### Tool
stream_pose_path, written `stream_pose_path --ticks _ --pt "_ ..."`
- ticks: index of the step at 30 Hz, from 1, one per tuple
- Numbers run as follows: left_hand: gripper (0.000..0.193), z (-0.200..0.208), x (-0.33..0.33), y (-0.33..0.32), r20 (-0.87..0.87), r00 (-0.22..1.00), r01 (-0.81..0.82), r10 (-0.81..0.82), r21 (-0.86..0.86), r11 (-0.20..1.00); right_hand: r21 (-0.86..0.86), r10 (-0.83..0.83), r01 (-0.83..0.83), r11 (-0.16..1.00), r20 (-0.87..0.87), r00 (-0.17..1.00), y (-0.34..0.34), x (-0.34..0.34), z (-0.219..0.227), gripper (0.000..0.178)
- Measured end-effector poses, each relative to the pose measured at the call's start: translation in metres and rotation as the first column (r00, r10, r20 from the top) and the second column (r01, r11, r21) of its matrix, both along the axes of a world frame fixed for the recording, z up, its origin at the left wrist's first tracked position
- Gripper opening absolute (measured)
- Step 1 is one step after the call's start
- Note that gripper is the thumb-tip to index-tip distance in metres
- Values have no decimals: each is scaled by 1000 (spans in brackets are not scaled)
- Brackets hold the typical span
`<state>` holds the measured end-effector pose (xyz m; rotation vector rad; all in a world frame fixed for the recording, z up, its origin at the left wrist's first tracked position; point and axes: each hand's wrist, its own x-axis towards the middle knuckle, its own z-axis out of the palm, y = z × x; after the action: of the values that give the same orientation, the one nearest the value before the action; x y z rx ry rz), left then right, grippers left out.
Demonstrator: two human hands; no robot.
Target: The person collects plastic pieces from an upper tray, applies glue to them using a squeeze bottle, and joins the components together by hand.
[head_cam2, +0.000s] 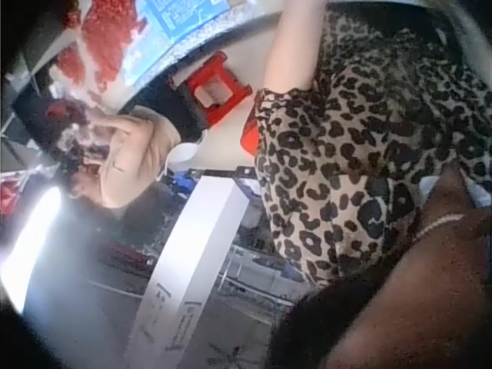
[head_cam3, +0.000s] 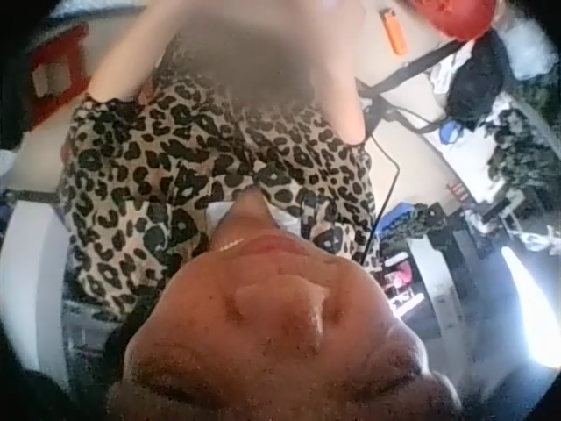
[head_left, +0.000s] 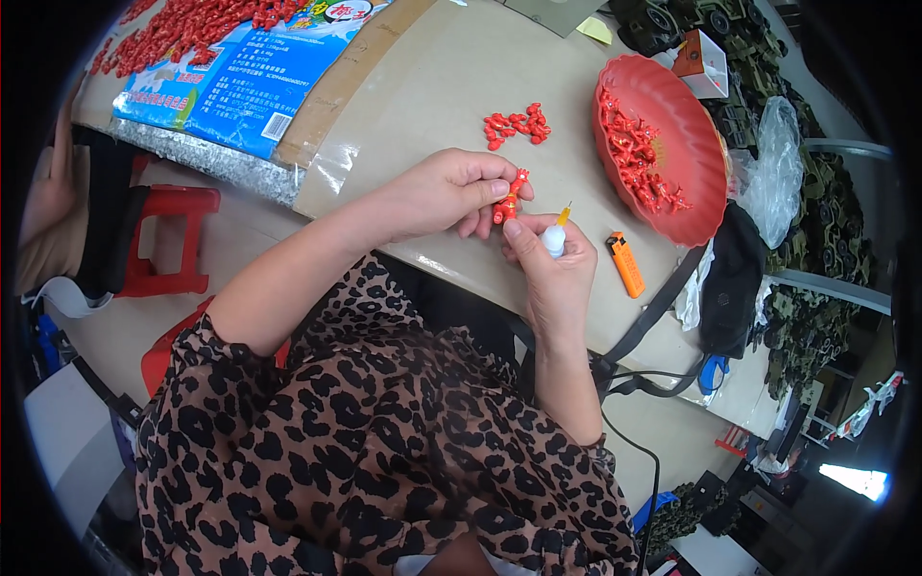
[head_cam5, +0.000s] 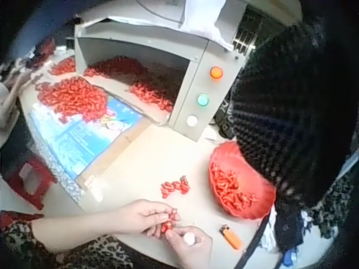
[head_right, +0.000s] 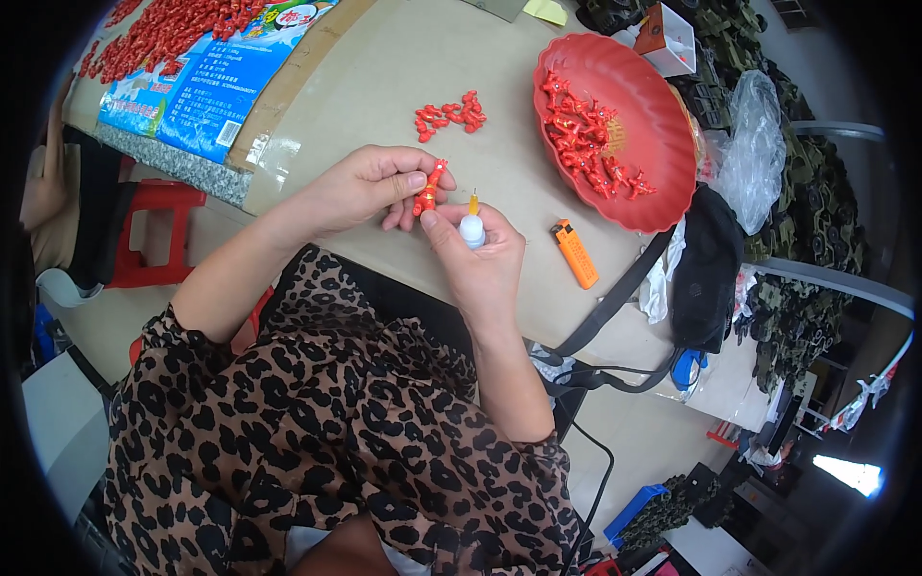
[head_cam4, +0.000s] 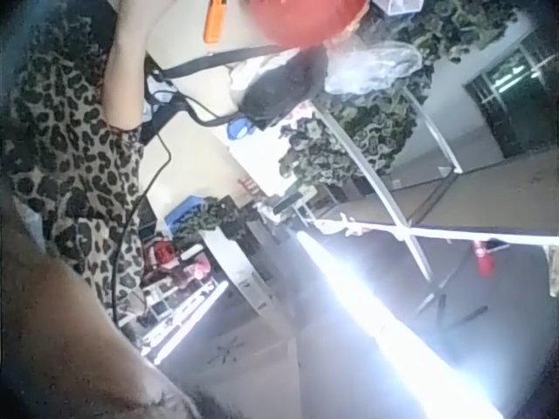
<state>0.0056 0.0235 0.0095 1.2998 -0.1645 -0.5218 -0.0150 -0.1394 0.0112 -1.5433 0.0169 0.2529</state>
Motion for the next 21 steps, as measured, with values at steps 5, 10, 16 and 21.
stream_pose_path --ticks 5,10,16,21 --pt "20 -5 -2 -1 56 998 -3 5 -36 999 28 3 -3 1000 8 1000 4 -3 3 10" --pt "19 -6 -2 1 101 995 17 -16 -16 1000 3 1 -1 1000 17 1000 3 -2 0 10" --pt "18 -5 -1 3 121 992 34 -30 -33 999 -49 33 -31 998 42 999 3 -1 2 13" --pt "21 8 6 0 -29 999 -27 26 -39 999 43 -43 41 998 46 998 -4 -2 0 9"
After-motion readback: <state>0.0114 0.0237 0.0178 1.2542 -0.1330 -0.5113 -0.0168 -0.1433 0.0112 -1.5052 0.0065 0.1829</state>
